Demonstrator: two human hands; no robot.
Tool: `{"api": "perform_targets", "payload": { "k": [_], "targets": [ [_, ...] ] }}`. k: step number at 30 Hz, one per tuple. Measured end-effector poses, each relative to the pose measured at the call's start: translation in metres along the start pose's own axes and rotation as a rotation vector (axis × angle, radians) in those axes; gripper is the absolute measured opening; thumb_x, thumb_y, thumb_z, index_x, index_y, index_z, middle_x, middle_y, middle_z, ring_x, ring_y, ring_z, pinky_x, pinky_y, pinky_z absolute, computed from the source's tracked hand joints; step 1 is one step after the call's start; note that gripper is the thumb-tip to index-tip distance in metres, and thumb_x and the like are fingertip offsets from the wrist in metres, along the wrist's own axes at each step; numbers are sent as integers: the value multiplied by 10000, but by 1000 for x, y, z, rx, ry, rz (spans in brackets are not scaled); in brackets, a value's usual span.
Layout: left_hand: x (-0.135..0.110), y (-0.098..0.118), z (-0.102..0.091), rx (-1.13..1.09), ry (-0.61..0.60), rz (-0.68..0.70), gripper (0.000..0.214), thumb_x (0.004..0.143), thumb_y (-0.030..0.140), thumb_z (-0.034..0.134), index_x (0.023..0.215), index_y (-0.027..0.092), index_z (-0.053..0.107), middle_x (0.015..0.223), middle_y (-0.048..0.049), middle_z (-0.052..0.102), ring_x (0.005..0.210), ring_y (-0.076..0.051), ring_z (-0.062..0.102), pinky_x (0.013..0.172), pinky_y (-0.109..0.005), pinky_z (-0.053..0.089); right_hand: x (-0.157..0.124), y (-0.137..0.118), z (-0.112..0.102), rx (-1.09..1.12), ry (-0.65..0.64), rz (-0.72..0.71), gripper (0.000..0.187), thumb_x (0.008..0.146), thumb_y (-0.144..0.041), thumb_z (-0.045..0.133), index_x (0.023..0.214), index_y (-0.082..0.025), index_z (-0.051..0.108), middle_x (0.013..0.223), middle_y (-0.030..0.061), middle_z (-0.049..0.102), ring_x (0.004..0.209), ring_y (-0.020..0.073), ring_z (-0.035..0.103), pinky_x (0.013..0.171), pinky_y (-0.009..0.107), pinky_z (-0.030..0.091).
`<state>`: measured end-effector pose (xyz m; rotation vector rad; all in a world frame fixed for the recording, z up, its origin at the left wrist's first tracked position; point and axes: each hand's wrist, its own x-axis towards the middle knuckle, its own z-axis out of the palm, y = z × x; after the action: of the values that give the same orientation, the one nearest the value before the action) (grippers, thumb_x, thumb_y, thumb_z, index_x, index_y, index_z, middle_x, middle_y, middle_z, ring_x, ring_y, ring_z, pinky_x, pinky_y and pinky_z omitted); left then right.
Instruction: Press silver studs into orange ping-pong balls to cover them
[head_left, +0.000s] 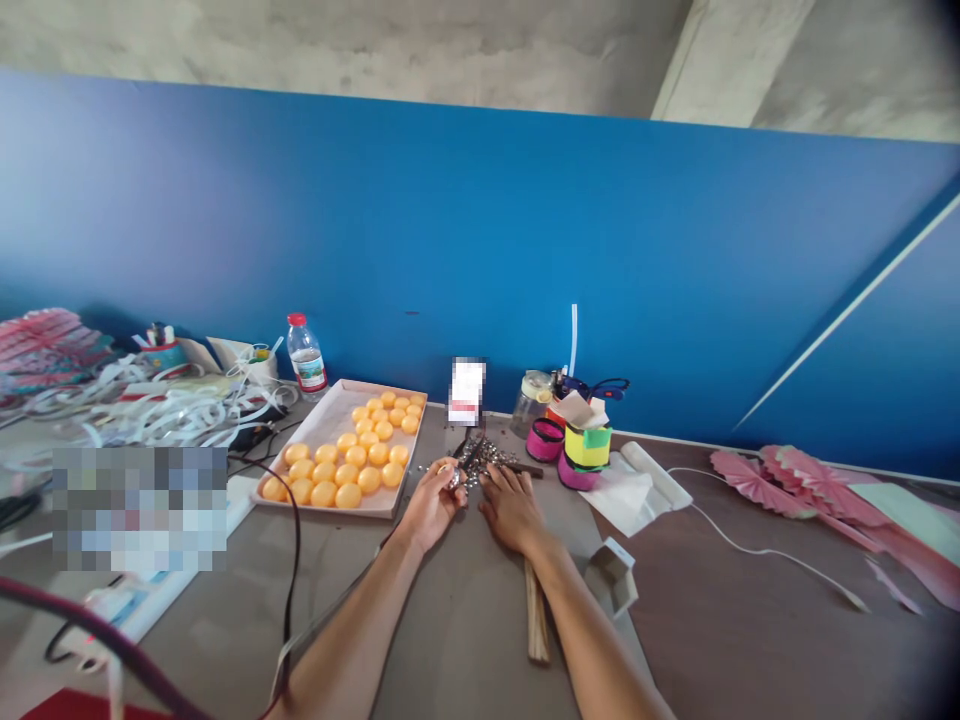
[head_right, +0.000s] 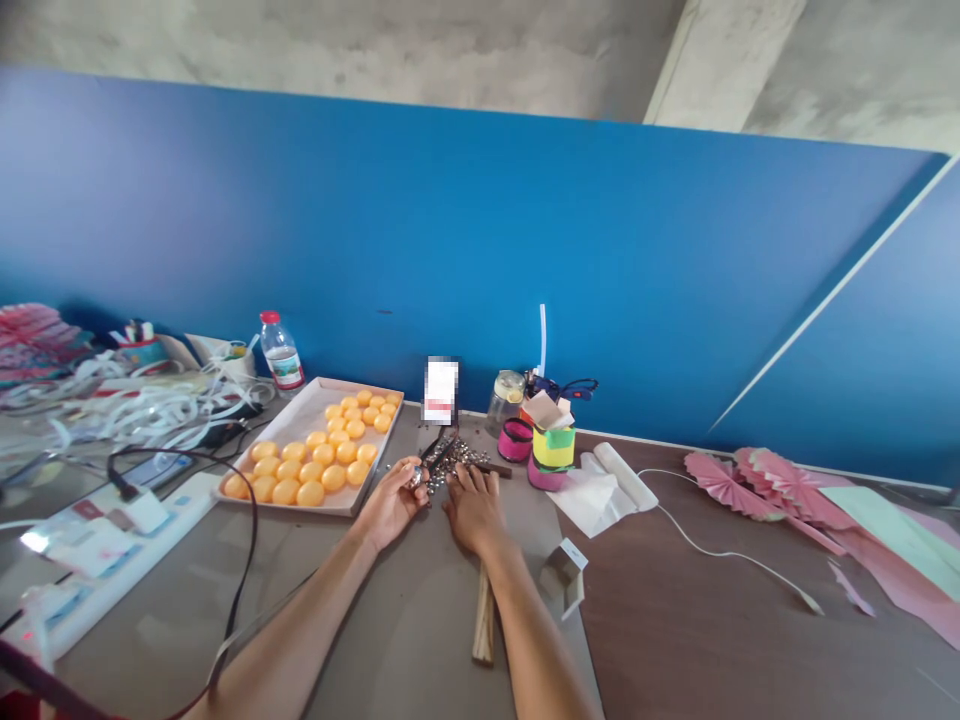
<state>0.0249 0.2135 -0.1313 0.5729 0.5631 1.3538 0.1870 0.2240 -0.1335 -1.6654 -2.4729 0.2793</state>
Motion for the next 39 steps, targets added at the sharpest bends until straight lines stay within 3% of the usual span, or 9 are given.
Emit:
{"api": "perform_targets", "payload": {
  "k": [5,12,19,22,25,36,39],
  "targets": [
    [0,0,0,12,4,-6,318,706,274,743,913,173,525,736,2,582,522,-72,508,502,-195,387,-4,-2,-4,18,52,-14,435,907,-329,421,1305,-197,538,1478,83,404,1343,294,333,1123,496,118],
    [-1,-2,0,17,23,-19,313,703,265,743,915,174,531,748,0,593,521,-74,513,491,-190,391,-4,0,-5,53,122,-2,344,881,-109,380,1052,-188,668,1168,86,644,1107,210,516,1000,333,297],
    [-2,1,4,-131,-33,-95,319,783,238,660,1075,159,558,803,-43,638,691,-149,626,644,-255,500,-3,1,-4,50,123,10,331,873,-88,391,1018,-188,672,1062,89,647,1028,205,531,889,302,343],
    [-2,3,6,-158,-42,-102,360,801,177,621,1151,153,545,828,-58,657,772,-176,653,731,-291,518,-4,1,-3,-21,179,71,364,863,-74,390,1087,-196,650,1094,105,626,1046,229,511,863,319,338],
    [-3,4,6,-145,-57,-91,391,799,161,624,1180,148,537,857,-67,670,834,-195,664,783,-315,520,-4,1,-1,-90,183,132,325,868,-95,401,1040,-186,662,1095,114,627,1076,255,491,831,334,330],
    [-4,2,1,-87,-100,-106,465,777,268,696,1205,165,547,835,-49,647,674,-144,630,664,-277,522,-4,0,-5,-43,171,147,247,850,-101,448,859,-177,682,965,90,678,990,225,548,791,323,307],
    [-4,1,-1,-87,-94,-113,437,789,291,683,1186,158,558,837,-52,648,656,-135,620,648,-267,519,-4,1,-3,40,259,114,255,857,-99,436,890,-174,677,944,86,676,952,216,563,802,319,324]
  ]
}}
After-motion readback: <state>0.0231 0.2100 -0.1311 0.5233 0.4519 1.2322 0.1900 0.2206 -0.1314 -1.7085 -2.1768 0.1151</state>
